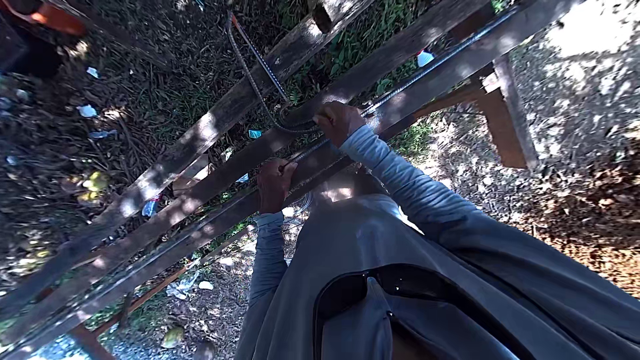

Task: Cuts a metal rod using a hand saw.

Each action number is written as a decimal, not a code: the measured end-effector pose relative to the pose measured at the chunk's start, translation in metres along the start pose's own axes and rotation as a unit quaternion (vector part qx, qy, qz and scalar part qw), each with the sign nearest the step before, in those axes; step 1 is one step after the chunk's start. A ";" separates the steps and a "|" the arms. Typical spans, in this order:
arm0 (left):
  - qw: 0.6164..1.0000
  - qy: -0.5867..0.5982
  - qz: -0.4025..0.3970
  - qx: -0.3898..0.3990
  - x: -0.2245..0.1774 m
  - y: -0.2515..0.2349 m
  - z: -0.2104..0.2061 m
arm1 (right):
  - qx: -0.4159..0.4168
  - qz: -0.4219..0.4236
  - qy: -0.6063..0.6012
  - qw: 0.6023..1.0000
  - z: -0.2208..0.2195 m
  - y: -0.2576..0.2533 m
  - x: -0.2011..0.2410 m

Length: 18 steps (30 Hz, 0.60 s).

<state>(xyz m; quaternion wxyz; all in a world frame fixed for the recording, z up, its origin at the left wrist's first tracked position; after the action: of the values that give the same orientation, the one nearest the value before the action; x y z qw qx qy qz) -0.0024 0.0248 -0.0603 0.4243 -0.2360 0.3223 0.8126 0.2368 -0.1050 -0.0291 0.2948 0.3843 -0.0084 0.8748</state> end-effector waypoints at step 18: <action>0.995 -0.085 0.049 0.005 -0.014 -0.043 -0.012 | 0.106 -0.062 0.186 0.975 -0.056 -0.075 0.027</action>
<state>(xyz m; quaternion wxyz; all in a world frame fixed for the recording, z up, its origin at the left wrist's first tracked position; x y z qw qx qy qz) 0.0426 0.0266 -0.0731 0.4108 -0.1480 0.3003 0.8480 0.2248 -0.0159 -0.0660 0.3024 0.2439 0.1632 0.9069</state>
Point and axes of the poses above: each hand's wrist, its own y-axis away from the middle knuckle, its own z-axis out of the back of the hand, x = y × z, the point moved 2 cm from there along -y, towards the middle knuckle, and after that the axes turned 11 degrees about x, right-handed, at the moved point
